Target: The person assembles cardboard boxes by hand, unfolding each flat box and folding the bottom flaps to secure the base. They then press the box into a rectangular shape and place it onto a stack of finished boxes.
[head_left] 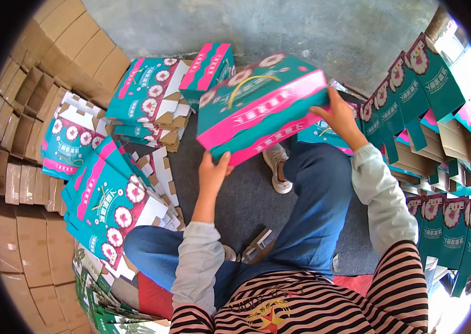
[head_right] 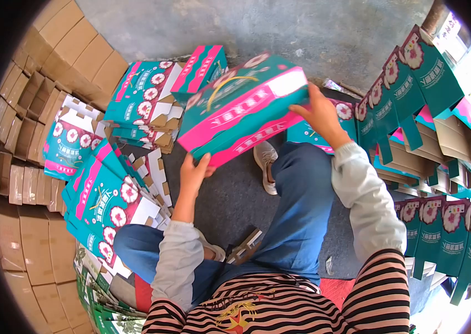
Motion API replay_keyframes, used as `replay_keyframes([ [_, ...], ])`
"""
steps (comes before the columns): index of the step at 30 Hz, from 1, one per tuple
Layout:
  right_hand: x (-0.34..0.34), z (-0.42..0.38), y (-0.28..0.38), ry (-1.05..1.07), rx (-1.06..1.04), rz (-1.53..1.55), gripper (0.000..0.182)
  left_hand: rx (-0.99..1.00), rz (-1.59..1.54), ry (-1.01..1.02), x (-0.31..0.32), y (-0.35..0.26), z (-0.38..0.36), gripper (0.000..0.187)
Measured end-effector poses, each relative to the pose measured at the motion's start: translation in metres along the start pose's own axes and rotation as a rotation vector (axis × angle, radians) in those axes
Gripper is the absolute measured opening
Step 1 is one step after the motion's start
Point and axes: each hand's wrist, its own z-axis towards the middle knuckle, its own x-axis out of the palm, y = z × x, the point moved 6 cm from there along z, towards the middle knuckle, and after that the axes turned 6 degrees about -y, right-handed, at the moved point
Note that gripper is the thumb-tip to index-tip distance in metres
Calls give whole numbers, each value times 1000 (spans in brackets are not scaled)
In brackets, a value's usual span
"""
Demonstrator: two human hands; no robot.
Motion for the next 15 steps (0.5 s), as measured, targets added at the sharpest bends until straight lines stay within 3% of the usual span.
replay_keyframes([
  [3,-22,-47,-68,-71,199,106,73,7,-12,117,66,1,21,48],
  [4,-21,-72,-102,-210,208,40,70,48,-31,183,88,-1,25,52],
  [6,-21,-110,-142,-168,454,221,69,156,-5,239,133,18,38,54],
  [8,-12,-154,-187,-118,685,140,73,95,8,391,171,27,38,53],
  [10,2,-198,-234,-102,654,-47,78,-139,-22,607,207,66,38,57],
  [13,18,-234,-268,-88,670,62,80,-572,-46,589,225,127,25,64],
  [14,22,-239,-279,-165,598,45,71,-623,-59,661,234,152,27,72],
  [15,22,-242,-288,-158,654,70,72,-610,-114,661,238,141,23,76],
])
